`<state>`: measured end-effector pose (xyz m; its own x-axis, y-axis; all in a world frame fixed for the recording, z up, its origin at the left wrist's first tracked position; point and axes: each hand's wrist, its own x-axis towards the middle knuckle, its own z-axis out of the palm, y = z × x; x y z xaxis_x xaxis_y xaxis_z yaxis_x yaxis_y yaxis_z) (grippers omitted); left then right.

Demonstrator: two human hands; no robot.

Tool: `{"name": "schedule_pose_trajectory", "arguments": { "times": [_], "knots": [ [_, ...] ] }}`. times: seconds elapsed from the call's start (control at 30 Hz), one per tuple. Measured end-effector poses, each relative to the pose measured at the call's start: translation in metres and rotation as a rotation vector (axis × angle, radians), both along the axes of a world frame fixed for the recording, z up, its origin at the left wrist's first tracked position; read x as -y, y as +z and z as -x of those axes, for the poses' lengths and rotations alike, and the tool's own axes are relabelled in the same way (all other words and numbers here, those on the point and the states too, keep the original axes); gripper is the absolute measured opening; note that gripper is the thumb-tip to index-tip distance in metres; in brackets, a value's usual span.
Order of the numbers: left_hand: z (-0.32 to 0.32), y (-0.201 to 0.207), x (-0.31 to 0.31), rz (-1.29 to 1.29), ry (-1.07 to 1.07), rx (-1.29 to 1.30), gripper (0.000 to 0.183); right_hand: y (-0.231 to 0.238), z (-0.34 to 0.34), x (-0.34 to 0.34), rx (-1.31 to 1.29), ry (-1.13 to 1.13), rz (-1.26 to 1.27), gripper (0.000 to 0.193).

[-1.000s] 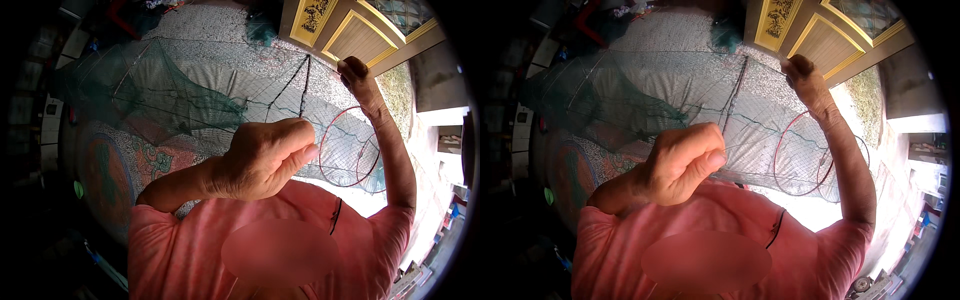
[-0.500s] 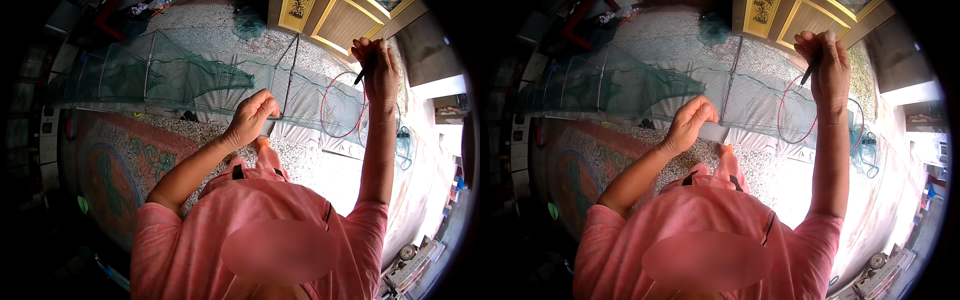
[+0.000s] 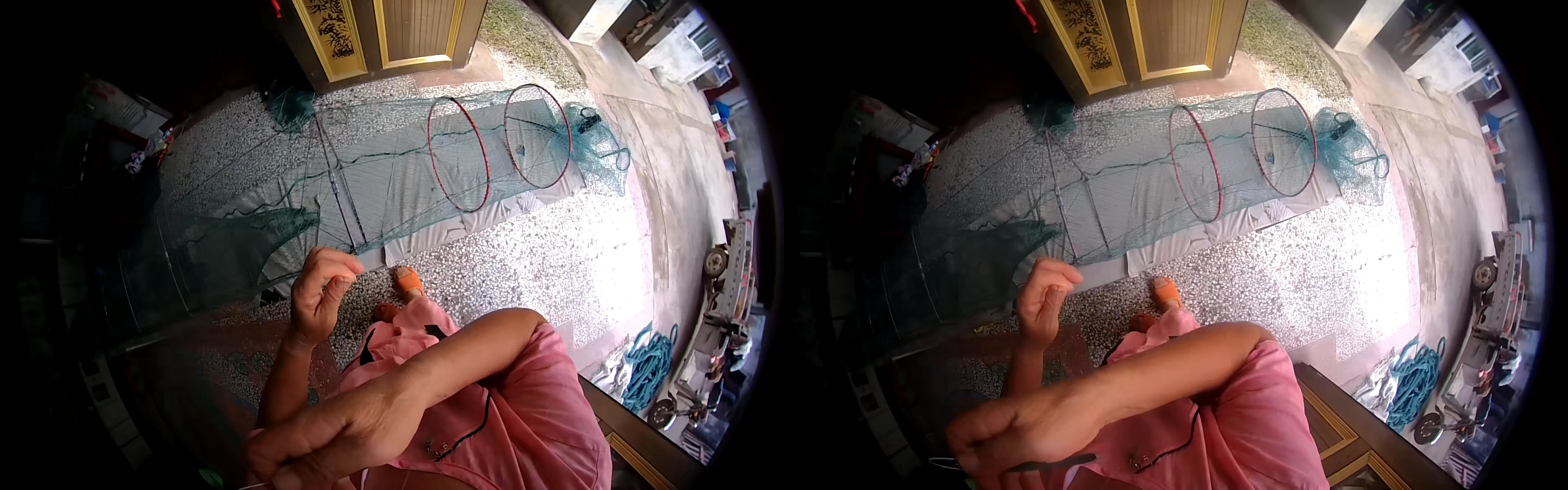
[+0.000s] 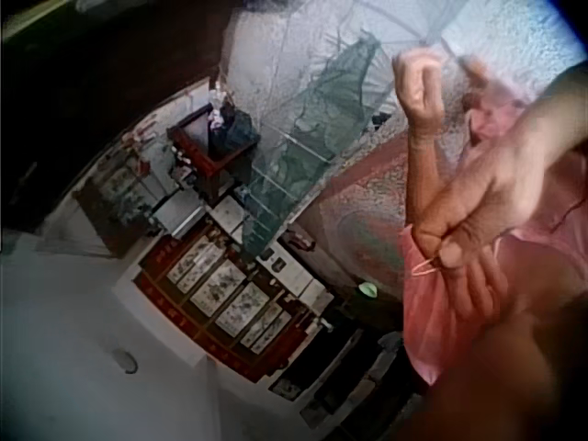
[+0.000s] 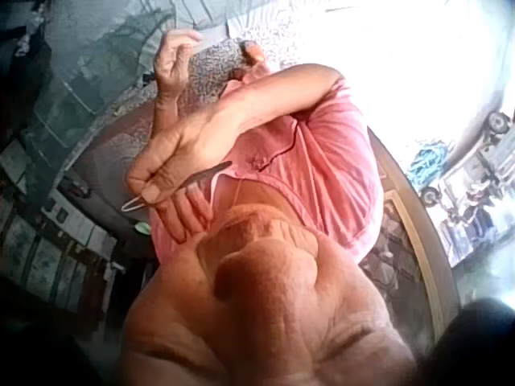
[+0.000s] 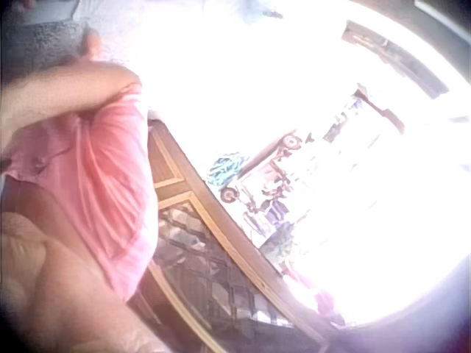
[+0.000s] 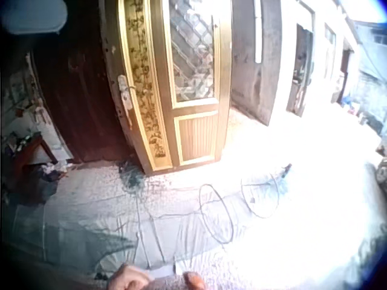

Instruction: The person repairs a large green fishing net by hand using a needle-like tool and thread, working along the edges and circular red frames of the net.

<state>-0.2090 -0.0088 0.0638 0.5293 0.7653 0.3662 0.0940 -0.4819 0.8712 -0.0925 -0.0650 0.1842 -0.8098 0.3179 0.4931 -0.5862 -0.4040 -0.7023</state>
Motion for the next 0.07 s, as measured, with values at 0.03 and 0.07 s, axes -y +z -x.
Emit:
{"name": "schedule_pose_trajectory", "arguments": {
  "times": [0.03, 0.07],
  "knots": [
    [-0.0002, -0.0005, -0.0005, 0.005, -0.017, 0.018, 0.016, -0.0175, 0.0097, 0.0029, 0.015, 0.022, -0.104, 0.032],
    [0.0009, -0.0027, -0.0002, 0.006, -0.017, 0.004, 0.019, -0.0223, 0.0052, -0.0051, -0.001, -0.012, -0.099, 0.032]
  ]
}}
